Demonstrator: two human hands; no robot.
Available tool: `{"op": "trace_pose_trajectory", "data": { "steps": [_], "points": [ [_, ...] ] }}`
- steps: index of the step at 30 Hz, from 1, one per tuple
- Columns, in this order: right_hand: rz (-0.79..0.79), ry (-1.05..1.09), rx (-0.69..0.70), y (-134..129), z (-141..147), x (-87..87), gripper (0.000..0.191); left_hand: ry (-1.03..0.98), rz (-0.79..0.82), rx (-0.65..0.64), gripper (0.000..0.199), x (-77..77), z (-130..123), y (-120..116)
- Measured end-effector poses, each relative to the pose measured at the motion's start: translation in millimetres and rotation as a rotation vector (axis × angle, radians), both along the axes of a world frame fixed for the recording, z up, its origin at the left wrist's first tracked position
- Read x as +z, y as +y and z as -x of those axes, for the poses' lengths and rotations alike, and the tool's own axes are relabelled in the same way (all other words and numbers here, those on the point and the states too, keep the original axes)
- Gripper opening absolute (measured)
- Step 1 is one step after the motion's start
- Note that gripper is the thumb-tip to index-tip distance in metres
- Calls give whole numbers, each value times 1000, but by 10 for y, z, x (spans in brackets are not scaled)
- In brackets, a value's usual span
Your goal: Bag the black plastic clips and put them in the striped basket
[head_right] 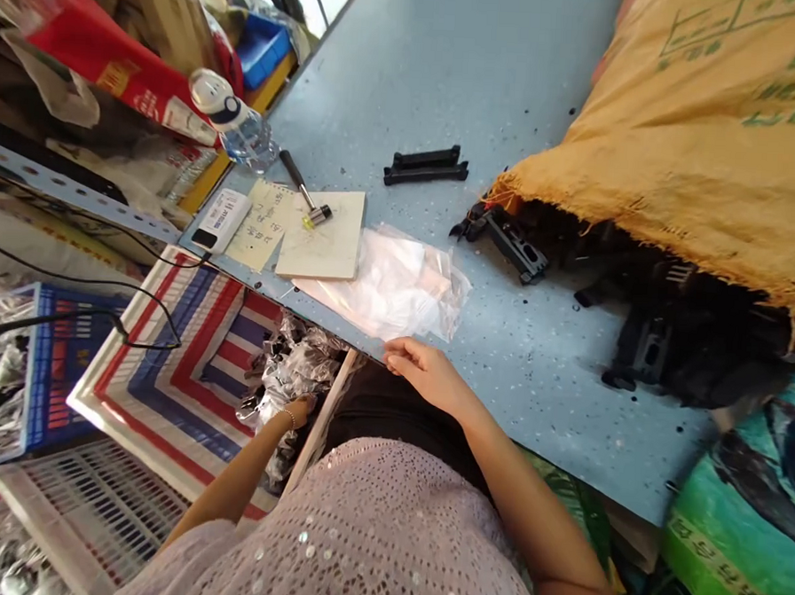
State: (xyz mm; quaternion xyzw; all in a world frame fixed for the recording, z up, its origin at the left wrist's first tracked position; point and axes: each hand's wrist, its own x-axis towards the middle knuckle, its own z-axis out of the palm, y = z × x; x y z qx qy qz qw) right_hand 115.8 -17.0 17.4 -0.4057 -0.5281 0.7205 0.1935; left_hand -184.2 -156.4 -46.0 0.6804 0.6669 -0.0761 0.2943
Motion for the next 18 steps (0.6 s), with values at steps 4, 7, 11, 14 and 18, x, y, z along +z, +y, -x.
{"op": "trace_pose_trajectory", "data": {
  "steps": [4, 7, 11, 14, 18],
  "points": [
    [-334, -155, 9, 269, 53, 79, 27, -85, -104, 59, 20, 339, 267, 473],
    [-746, -255, 35, 535, 386, 120, 29, -100, -367, 117, 32, 679, 318, 1054],
    [-1169, -455, 150, 783, 817, 53, 36, 50, -672, -112, 51, 892, 188, 1896],
    [-1222, -719, 192, 846, 821, -44, 43, 164, -540, -261, 58, 838, 186, 2230],
    [-1162, -892, 119, 812, 558, -147, 51, 169, -519, -287, 56, 702, 377, 2210]
  ]
}}
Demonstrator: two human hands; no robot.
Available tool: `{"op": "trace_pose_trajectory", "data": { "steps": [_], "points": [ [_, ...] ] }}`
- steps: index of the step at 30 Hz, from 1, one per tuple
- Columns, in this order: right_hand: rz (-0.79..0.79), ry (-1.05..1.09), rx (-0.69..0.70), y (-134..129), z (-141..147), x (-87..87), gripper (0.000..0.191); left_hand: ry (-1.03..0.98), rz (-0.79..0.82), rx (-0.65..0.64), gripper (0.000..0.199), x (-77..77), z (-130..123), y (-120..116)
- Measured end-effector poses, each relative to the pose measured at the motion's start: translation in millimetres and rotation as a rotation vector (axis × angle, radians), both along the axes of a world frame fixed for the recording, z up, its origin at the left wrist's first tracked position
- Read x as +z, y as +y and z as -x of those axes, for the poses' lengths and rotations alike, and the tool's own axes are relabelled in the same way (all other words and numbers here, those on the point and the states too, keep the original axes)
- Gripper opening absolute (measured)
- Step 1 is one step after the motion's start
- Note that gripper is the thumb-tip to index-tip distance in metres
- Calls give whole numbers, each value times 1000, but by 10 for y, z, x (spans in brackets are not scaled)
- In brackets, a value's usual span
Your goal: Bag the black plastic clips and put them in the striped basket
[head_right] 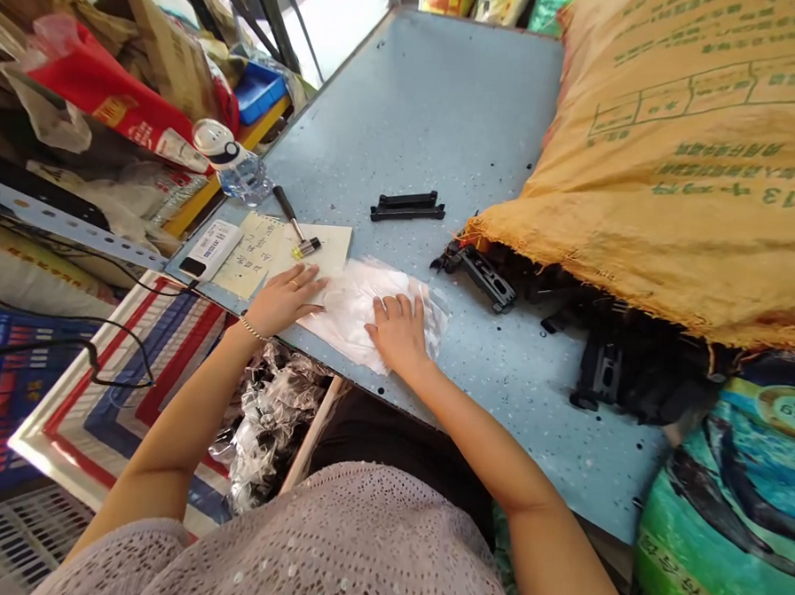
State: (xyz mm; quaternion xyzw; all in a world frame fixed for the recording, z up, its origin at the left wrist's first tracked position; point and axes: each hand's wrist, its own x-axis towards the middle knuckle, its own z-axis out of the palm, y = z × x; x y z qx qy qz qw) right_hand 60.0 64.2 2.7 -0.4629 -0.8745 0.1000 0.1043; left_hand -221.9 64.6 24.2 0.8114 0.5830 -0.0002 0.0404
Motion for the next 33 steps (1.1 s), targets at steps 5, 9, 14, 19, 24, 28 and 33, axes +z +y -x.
{"op": "trace_pose_trajectory", "data": {
  "steps": [5, 9, 14, 19, 24, 28, 33],
  "points": [
    [-64, 130, -31, -89, -93, 3, 36, -36, -27, 45, 54, -89, 181, -126],
    [-213, 322, 346, -146, 146, 165, 32, -8, -15, 24, 53, -61, 168, -116],
    [-230, 145, 583, 42, 415, 274, 36, 59, 45, -95, 56, 34, 28, -49],
    [-81, -41, 316, 245, 300, 138, 37, 69, 37, -144, 58, 163, -41, -13],
    [-66, 71, 333, 259, 250, 5, 28, -12, -36, -159, 62, 404, 59, 47],
    [26, 101, 489, 291, 325, -20, 30, 17, -90, -134, 63, 553, 122, 100],
    [13, 16, 487, 188, 447, 66, 52, -1, -85, -134, 62, 537, 104, 84]
  ]
}}
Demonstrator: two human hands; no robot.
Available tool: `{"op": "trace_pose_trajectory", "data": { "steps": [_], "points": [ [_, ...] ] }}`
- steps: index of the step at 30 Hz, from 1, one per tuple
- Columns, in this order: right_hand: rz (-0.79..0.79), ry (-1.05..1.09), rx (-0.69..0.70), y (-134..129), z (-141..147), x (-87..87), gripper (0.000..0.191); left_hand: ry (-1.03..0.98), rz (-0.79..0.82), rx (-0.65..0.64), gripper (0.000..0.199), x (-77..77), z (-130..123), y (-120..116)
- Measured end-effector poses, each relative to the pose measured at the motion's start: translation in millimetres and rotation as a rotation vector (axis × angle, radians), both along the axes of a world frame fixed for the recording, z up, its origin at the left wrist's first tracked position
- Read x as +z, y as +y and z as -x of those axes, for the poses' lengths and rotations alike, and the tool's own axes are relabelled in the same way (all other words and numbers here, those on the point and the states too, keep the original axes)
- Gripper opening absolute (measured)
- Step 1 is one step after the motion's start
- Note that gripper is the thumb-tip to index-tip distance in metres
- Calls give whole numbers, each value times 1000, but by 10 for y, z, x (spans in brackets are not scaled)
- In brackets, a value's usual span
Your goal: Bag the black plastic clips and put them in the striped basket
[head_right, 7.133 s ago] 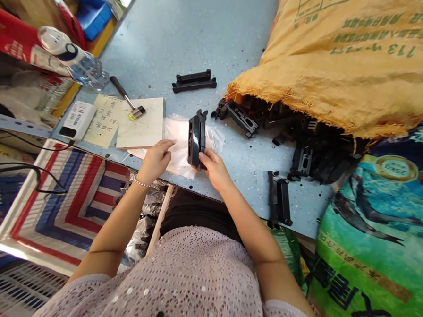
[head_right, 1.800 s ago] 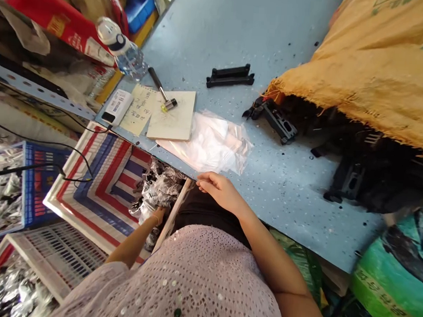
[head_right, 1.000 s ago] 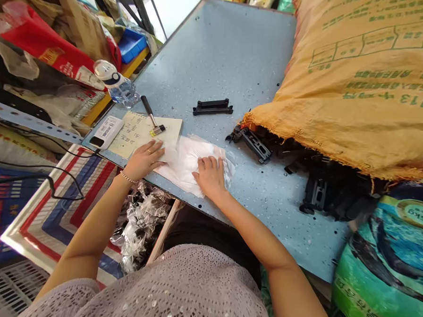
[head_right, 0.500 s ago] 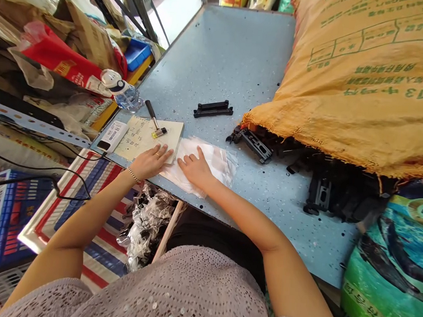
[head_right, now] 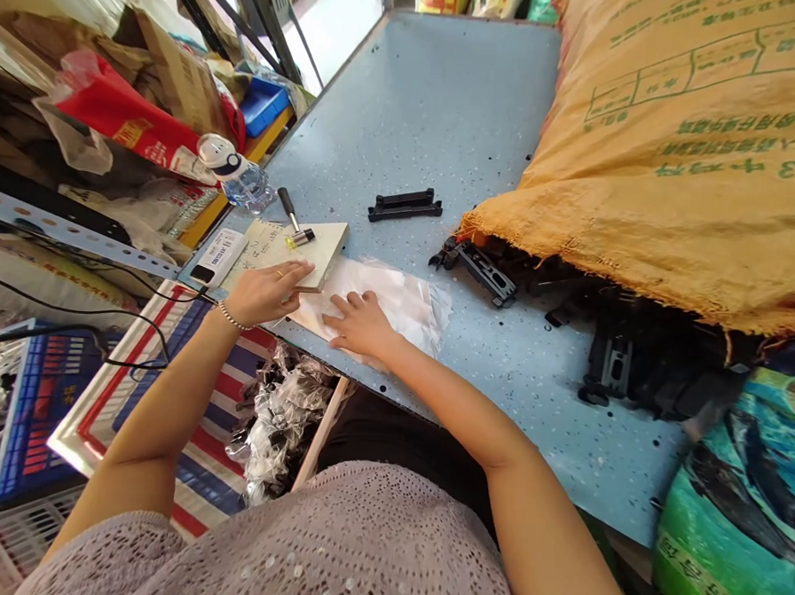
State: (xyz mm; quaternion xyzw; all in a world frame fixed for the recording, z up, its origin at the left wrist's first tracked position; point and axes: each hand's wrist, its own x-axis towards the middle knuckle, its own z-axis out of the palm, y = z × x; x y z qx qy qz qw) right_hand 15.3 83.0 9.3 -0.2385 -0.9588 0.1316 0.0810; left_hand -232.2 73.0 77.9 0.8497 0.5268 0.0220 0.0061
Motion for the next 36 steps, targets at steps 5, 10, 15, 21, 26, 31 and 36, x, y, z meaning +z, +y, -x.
{"op": "trace_pose_trajectory", "data": {
  "steps": [5, 10, 15, 21, 26, 31, 36],
  "points": [
    [38, 10, -42, -142, 100, -50, 70, -3, 47, -5, 51, -239, -25, -113],
    [226, 221, -102, -150, 84, -177, 51, -32, 23, 16, 47, -475, 123, -226],
    [439, 396, -174, -99, 102, -224, 31, -47, 28, 43, 42, -522, 226, -259],
    [701, 752, -638, 312, -130, -96, 33, -88, 16, 75, 49, -513, 153, -335],
    [421, 707, -826, 406, -1033, 202, 33, -165, -76, 123, 51, -432, -126, -466],
    [67, 338, -1041, 336, -1915, 206, 52, -481, -95, 23, 49, -411, -857, -530],
    [605, 724, -947, -271, -2094, 103, 46, -852, 240, -47, 40, -587, -1849, -403]
  ]
}}
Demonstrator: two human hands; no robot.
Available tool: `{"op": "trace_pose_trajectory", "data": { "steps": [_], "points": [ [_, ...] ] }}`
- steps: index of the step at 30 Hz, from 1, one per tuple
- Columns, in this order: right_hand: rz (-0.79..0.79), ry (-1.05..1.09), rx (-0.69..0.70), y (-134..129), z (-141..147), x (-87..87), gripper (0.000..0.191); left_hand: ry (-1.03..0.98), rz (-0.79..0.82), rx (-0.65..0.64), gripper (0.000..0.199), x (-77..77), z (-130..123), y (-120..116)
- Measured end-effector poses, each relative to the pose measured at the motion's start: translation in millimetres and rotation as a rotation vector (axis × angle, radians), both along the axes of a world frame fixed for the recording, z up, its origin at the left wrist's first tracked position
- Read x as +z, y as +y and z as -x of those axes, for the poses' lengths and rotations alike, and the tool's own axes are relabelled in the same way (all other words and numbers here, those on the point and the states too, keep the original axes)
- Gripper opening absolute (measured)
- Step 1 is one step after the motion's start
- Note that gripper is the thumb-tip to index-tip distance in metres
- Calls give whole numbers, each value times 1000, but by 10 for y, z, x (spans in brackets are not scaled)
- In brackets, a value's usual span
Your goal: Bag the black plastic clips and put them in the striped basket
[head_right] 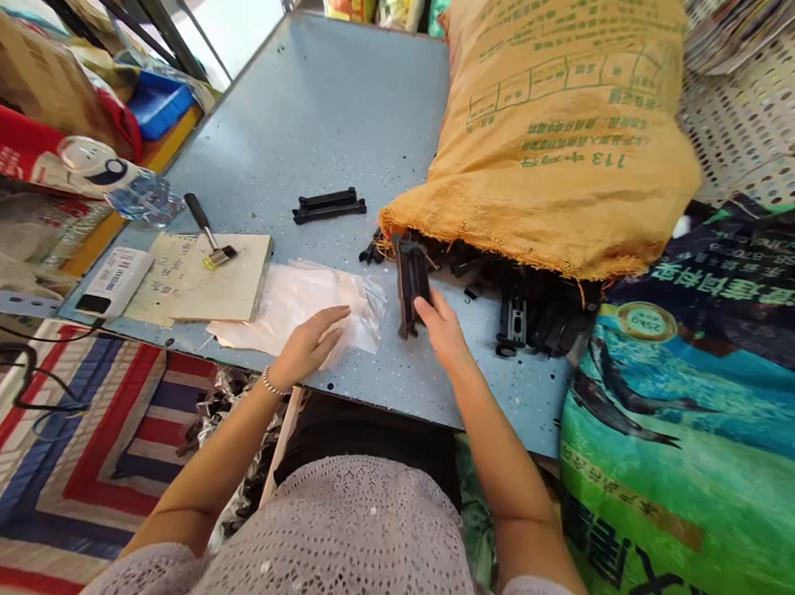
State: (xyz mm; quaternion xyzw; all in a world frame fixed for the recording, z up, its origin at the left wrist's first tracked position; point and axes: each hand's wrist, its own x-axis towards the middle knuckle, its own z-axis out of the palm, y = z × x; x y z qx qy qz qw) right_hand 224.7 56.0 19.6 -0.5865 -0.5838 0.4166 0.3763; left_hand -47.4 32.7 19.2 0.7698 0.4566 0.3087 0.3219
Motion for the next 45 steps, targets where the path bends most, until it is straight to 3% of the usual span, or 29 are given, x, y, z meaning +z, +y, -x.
{"op": "trace_pose_trajectory", "data": {
  "steps": [3, 5, 8, 11, 14, 16, 20, 22, 24, 27, 28, 30, 33, 36, 38, 39, 41, 45],
  "points": [
    [224, 267, 169, -529, 52, 41, 52, -307, 198, -83, 50, -56, -536, 9],
    [224, 158, 179, -754, 37, 101, 49, -405, 288, -48, 51, -43, -792, -49],
    [59, -213, -11, -789, -72, 193, 48, -365, 373, -14, 51, 3, -1007, -189],
    [-48, -375, -113, -610, -167, 231, 48, -335, 387, -18, 52, 4, -1107, -299],
    [37, -201, 1, -557, -136, 217, 56, -346, 333, 126, 55, -41, -1157, -302],
    [30, -164, 111, -689, -50, 199, 56, -362, 331, 209, 58, -65, -1150, -252],
    [-65, -386, 261, -1057, 78, 165, 49, -433, 396, 268, 61, -58, -1075, -138],
    [-22, -422, 279, -1066, 1, 167, 50, -401, 360, 272, 59, -56, -1056, -116],
    [-24, -530, 114, -906, -205, 193, 47, -279, 306, 209, 62, -78, -1076, -135],
    [-48, -873, -361, -506, -671, 240, 38, -3, 274, 152, 69, -146, -1157, -234],
    [-3, -950, -438, -387, -831, 251, 41, 74, 276, 164, 68, -168, -1183, -273],
    [104, -991, -476, -243, -1102, 267, 48, 150, 273, 190, 65, -190, -1213, -332],
    [189, -714, -436, -318, -1272, 302, 49, 37, 206, 166, 61, -142, -1208, -344],
    [228, -141, -296, -623, -1073, 357, 47, -239, 210, 65, 53, -6, -1221, -290],
    [237, 166, -132, -819, -793, 402, 47, -459, 343, -53, 52, 106, -1256, -255],
    [220, 222, -48, -885, -645, 430, 45, -562, 432, -96, 52, 162, -1272, -246],
    [113, 113, 41, -919, -394, 494, 39, -704, 586, -90, 48, 264, -1278, -250],
    [-272, -413, -56, -628, -176, 601, 42, -758, 802, 57, 41, 417, -1189, -296]
  ]
}}
